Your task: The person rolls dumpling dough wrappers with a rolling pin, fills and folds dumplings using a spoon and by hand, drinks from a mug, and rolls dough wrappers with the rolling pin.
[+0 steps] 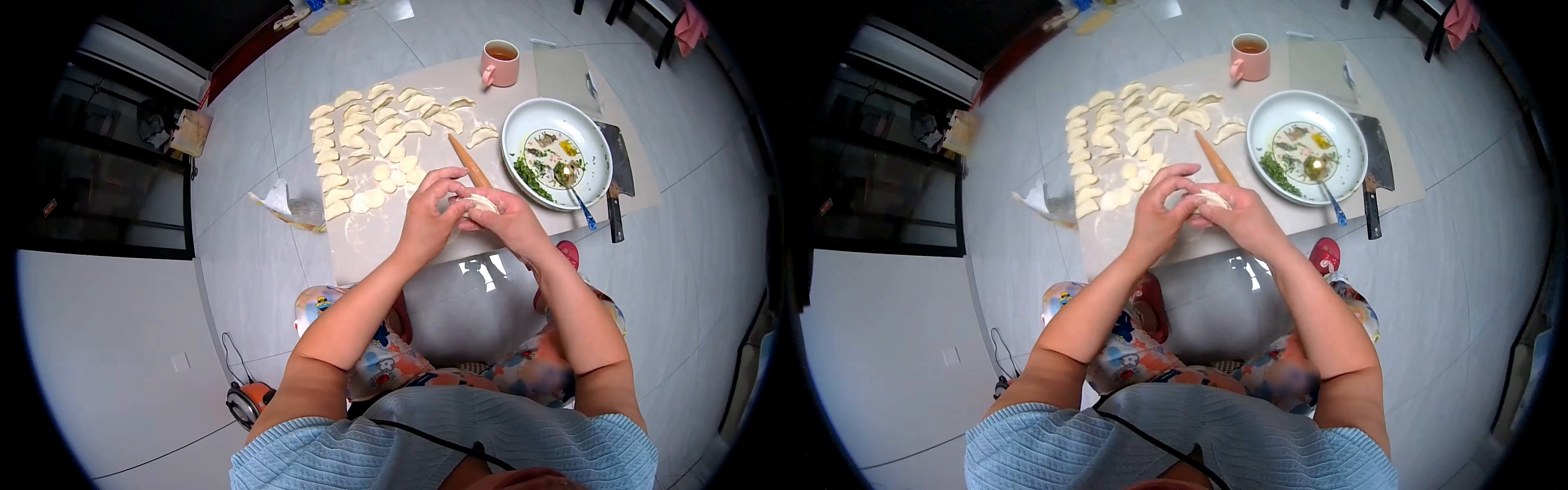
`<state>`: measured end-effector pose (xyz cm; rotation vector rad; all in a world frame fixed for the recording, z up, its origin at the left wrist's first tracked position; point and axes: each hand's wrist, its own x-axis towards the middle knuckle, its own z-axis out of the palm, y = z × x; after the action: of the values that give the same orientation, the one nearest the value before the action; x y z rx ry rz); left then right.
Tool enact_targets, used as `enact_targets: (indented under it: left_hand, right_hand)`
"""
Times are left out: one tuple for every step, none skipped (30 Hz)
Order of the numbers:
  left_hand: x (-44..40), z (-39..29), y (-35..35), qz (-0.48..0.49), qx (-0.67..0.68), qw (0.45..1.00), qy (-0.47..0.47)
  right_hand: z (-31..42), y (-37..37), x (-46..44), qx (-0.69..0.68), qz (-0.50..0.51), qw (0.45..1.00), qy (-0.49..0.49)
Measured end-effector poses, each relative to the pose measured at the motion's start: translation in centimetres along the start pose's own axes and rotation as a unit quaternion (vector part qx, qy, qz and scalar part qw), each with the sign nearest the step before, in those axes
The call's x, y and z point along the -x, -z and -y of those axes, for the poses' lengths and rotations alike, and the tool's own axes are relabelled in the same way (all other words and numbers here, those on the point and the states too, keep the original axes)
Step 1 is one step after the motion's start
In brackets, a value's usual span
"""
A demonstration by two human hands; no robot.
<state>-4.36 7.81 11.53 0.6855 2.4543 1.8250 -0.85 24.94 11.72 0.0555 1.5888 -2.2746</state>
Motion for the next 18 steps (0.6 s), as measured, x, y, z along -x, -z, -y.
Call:
enact_targets:
  left_hand:
    - [-0.1,-0.2,0.1,0.001,-0.004,1.0,-0.002]
    - [-0.1,-0.4,0.1,0.003,-0.009,1.0,-0.004]
    - [-0.1,-0.4,0.1,0.003,-0.008,1.0,-0.004]
    - [-0.1,-0.4,0.1,0.007,-0.01,1.0,-0.002]
    - [-0.1,-0.4,0.1,0.011,-0.011,1.0,0.0]
    - [-0.1,-0.5,0.1,0.012,-0.011,1.0,0.0]
    - [-0.1,-0.7,0.1,0.022,-0.014,1.0,0.001]
    - [-0.1,-0.8,0.1,0.032,-0.018,0.999,0.002]
    - [-0.1,-0.7,0.1,0.032,-0.018,0.999,0.002]
    - [-0.2,-0.7,0.1,0.032,-0.032,0.999,-0.017]
    - [-0.1,-0.6,0.0,0.031,-0.046,0.998,-0.036]
    - [-0.2,-0.5,0.0,0.032,-0.046,0.998,-0.035]
    - [-0.4,-0.2,-0.1,0.026,-0.085,0.993,-0.081]
    - [-0.5,-0.1,-0.1,0.019,-0.124,0.984,-0.127]
    - [-0.5,0.0,-0.1,0.02,-0.124,0.984,-0.127]
    - [-0.5,0.0,-0.1,0.028,-0.145,0.976,-0.158]
    - [-0.5,0.0,-0.1,0.036,-0.166,0.967,-0.188]
    - [-0.5,0.1,-0.1,0.036,-0.166,0.967,-0.189]
  right_hand:
    - [0.1,0.0,0.0,0.022,-0.003,1.0,0.006]
    - [0.1,0.0,0.0,0.022,-0.003,1.0,0.006]
    - [0.0,0.1,0.0,0.034,-0.004,0.999,0.002]
    - [-0.1,0.2,0.0,0.047,-0.004,0.999,-0.001]
    - [-0.1,0.3,0.0,0.047,-0.005,0.999,-0.001]
    - [-0.1,0.4,-0.1,0.06,-0.005,0.998,0.001]
    - [-0.2,0.5,-0.1,0.074,-0.005,0.997,0.003]
    - [-0.3,0.6,-0.1,0.074,-0.006,0.997,0.004]
    - [-0.5,0.8,-0.2,0.081,-0.005,0.997,0.008]
    - [-0.6,0.9,-0.2,0.089,-0.004,0.996,0.012]
    - [-0.6,0.9,-0.2,0.088,-0.005,0.996,0.012]
    - [-0.7,0.9,-0.1,0.099,-0.001,0.995,0.021]
    - [-0.7,1.0,-0.1,0.109,0.003,0.994,0.03]
    - [-0.7,1.0,-0.2,0.109,0.003,0.994,0.03]
    - [-0.7,1.1,-0.2,0.13,0.007,0.991,0.03]
    - [-0.7,1.2,-0.2,0.15,0.01,0.988,0.03]
    - [-0.7,1.1,-0.2,0.15,0.01,0.988,0.03]
    - [-0.6,0.9,-0.2,0.136,0.006,0.99,0.032]
